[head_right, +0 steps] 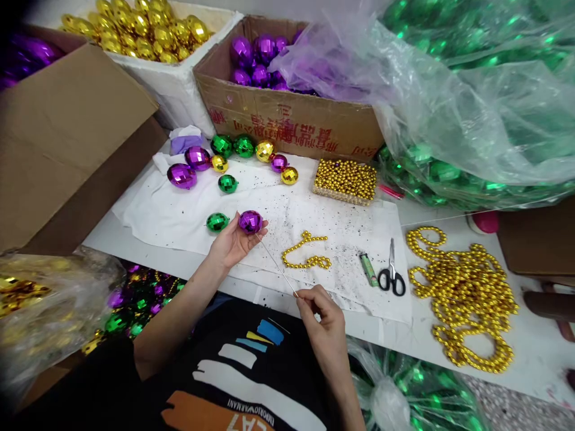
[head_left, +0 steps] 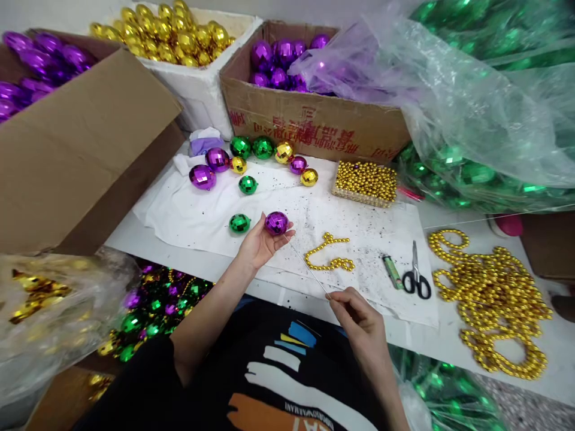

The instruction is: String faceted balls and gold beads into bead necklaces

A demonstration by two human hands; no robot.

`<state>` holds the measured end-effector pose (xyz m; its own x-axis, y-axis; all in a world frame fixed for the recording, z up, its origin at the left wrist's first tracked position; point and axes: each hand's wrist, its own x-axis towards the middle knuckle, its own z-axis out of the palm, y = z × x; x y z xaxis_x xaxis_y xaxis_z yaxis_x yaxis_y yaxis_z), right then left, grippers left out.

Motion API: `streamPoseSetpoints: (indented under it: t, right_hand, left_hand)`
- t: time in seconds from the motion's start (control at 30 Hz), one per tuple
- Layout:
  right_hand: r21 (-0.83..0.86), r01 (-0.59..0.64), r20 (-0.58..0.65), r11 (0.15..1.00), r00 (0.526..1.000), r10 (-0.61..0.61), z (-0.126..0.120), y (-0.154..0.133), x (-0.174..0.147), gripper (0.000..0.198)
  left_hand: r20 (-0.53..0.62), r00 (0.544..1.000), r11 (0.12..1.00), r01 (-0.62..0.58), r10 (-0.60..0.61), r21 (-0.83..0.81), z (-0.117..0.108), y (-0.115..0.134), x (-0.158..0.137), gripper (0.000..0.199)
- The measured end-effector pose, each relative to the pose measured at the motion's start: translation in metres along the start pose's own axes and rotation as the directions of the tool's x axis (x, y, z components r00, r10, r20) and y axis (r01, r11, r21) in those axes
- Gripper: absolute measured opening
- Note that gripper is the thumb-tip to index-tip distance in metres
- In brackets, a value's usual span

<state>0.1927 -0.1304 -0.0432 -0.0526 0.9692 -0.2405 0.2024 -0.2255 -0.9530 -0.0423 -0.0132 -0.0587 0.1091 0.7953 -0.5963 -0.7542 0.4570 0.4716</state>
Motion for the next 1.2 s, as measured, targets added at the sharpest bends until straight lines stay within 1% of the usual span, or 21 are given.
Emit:
streamPoseSetpoints:
  t: [0.2, 0.4, 0.53, 0.7, 0.93, 1.2]
  right_hand:
    - [0.000, 0.004, 0.011, 1.000, 1.000, -0.004, 0.002, 0.006, 0.001, 0.014]
    - [0.004, -0.001, -0.007, 1.000, 1.000, 0.001, 0.004, 0.010, 0.002, 0.015]
    - [0.000, 0.002, -0.040, 1.000, 0.999, -0.002, 0.008, 0.014, 0.006, 0.016]
    - [0.035, 0.002, -0.075, 0.999, 0.997, 0.000, 0.014, 0.022, 0.013, 0.016]
    - [0.041, 0.010, -0.090, 0.999, 0.996, -0.006, 0.021, 0.028, 0.019, 0.016]
    - [0.098, 0.021, -0.113, 0.995, 0.994, -0.010, 0.033, 0.029, 0.028, 0.018]
  left_hand:
    - [0.014, 1.000, 1.000, -0.017, 0.017, -0.002, -0.005, -0.004, 0.000, 0.051]
    - [0.045, 0.998, 0.999, -0.035, 0.035, -0.017, -0.002, -0.011, -0.003, 0.050]
    - [0.107, 0.994, 0.999, -0.007, 0.011, -0.035, 0.000, -0.019, -0.005, 0.047]
    - [0.199, 0.980, 0.998, 0.028, -0.018, -0.050, 0.000, -0.030, -0.006, 0.048]
    - [0.212, 0.976, 0.997, 0.064, -0.052, -0.050, 0.000, -0.043, -0.006, 0.046]
    - [0.279, 0.954, 0.992, 0.125, -0.113, -0.025, -0.001, -0.062, -0.009, 0.047]
